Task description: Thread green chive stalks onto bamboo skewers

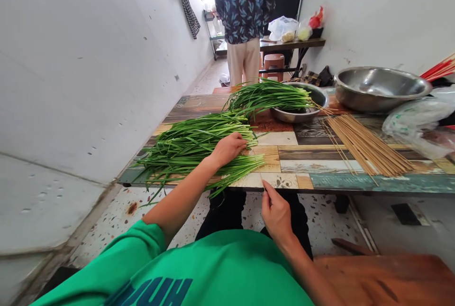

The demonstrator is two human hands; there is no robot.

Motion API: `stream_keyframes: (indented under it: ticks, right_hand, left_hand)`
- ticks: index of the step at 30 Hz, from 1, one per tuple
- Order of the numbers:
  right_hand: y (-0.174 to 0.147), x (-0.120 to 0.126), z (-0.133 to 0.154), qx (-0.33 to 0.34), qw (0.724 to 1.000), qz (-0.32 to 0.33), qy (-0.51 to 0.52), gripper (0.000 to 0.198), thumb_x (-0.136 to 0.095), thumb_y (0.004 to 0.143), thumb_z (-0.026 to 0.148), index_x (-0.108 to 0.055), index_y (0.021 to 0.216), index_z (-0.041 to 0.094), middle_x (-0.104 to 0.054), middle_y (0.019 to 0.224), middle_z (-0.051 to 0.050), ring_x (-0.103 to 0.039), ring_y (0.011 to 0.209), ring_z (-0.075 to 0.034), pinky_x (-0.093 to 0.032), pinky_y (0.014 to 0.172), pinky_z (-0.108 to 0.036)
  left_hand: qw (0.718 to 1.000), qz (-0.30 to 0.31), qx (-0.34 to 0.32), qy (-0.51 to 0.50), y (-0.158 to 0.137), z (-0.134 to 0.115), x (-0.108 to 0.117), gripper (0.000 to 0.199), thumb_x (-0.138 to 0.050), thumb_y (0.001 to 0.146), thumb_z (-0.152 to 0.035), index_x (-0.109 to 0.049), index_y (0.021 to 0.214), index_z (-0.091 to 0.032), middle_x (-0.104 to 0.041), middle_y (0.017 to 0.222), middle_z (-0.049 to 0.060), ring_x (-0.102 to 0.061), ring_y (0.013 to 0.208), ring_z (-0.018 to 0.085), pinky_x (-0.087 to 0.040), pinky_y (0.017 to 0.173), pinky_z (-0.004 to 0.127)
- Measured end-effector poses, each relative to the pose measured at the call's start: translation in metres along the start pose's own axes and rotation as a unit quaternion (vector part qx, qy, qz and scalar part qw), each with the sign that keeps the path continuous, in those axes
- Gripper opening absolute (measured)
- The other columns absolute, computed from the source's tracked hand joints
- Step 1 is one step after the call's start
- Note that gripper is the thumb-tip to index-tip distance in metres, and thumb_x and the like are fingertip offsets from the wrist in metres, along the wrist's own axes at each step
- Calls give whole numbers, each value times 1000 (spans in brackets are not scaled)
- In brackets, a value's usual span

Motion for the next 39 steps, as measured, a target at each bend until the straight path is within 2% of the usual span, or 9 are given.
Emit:
stream_keyframes:
  ticks: [5, 8, 11, 14, 23, 39]
  right_hand:
    - [-2, -1, -1, -2, 1000, 1, 6, 36, -47, 90, 23, -69, 116, 16, -74, 105, -10, -72, 90, -23, -59, 80, -32]
    - [-2, 0, 0, -3, 1000, 3, 4, 36, -47, 90, 23, -69, 117, 17, -73, 106, -10, -72, 90, -22, -59, 80, -32]
    - [-2, 0, 1, -2, 1000, 5, 1, 36, -47, 90, 23, -69, 117, 16, -73, 108, -10, -72, 91, -22, -59, 81, -31]
    - [-2, 0, 0, -7, 1000, 5, 1, 35, -47, 90, 22, -69, 117, 17, -73, 109, -9, -72, 91, -22, -59, 82, -31]
    - [-1, 1, 2, 8, 1000, 1, 3, 36, -48, 89, 21, -69, 117, 17, -72, 111, -9, -72, 95, -22, -58, 85, -31]
    - [3, 2, 4, 15, 1000, 23, 5, 36, -47, 89, 20, -70, 115, 12, -74, 105, -11, -73, 87, -21, -59, 79, -27]
  left_hand:
    - [996, -24, 43, -77, -6, -6, 5, 34, -50, 92, -25, -62, 123, -22, -70, 110, 7, -63, 103, 20, -45, 90, 29]
    - [992, -17, 60, -109, -8, -8, -3, 26, -54, 89, -25, -69, 110, -23, -73, 104, 5, -65, 98, 20, -47, 87, 28]
    - [984, -45, 62, -160, -9, -5, -7, 22, -55, 88, -24, -73, 98, -22, -74, 100, 3, -67, 93, 18, -47, 84, 26]
    - [975, -74, 80, -195, -9, 3, -11, 22, -56, 85, -23, -74, 96, -22, -75, 98, 3, -67, 91, 18, -48, 83, 26]
    - [960, -74, 134, -233, -8, 10, -18, 18, -60, 81, -22, -76, 89, -19, -75, 90, 3, -67, 84, 17, -48, 79, 26]
    - [956, -78, 123, -255, -6, 6, -22, 19, -59, 81, -23, -77, 89, -19, -76, 88, 2, -67, 82, 17, -48, 77, 24]
Point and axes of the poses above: each hand's wrist, its own y-axis towards the middle knuckle, its own x-axis out of the back of the hand, z = x × y, the point moved 10 cm from there along y, towards the middle knuckle
